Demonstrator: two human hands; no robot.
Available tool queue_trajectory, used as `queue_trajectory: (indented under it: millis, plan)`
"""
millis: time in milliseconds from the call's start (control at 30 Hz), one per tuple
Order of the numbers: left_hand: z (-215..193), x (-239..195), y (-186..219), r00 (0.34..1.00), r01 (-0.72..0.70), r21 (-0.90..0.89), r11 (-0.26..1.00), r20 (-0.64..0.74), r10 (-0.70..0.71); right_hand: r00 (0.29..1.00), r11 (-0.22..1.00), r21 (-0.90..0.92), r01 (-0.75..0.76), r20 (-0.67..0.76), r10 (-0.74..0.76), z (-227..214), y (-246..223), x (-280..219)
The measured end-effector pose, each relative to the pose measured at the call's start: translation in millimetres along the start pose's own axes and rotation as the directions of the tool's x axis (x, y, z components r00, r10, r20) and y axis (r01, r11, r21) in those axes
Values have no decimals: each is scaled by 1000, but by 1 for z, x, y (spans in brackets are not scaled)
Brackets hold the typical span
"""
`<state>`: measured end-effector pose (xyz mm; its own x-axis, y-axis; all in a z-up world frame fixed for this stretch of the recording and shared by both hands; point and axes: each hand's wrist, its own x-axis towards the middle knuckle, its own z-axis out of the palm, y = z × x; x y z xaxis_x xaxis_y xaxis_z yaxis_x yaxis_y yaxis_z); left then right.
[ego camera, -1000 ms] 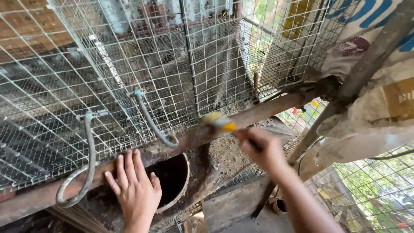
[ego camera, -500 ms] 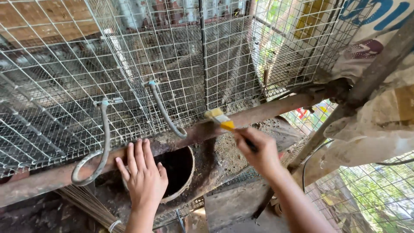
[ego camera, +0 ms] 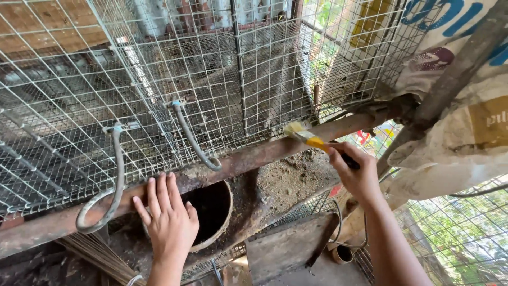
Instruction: Using a paintbrush to sweep dust and debris from the wire mesh and wooden supports of animal cages.
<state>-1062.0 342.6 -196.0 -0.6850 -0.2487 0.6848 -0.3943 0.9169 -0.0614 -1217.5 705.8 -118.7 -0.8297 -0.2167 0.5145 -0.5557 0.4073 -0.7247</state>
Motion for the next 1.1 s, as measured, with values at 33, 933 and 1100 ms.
queue_trajectory:
  millis: [33, 933, 1100]
  plan:
    - [-1, 0, 1, 1000, -2, -1, 1000, 1, 2, 1000, 1000, 0, -2, 0, 2, -7, 10, 5]
    - [2, 0, 0, 999, -11, 135, 991, -30, 15, 998, 961, -273, -47, 15, 53, -29, -24, 49]
    - [4, -1, -1, 1000, -8, 196, 981, -25, 13, 980, 860, -508, -53, -191, -52, -54, 34, 58]
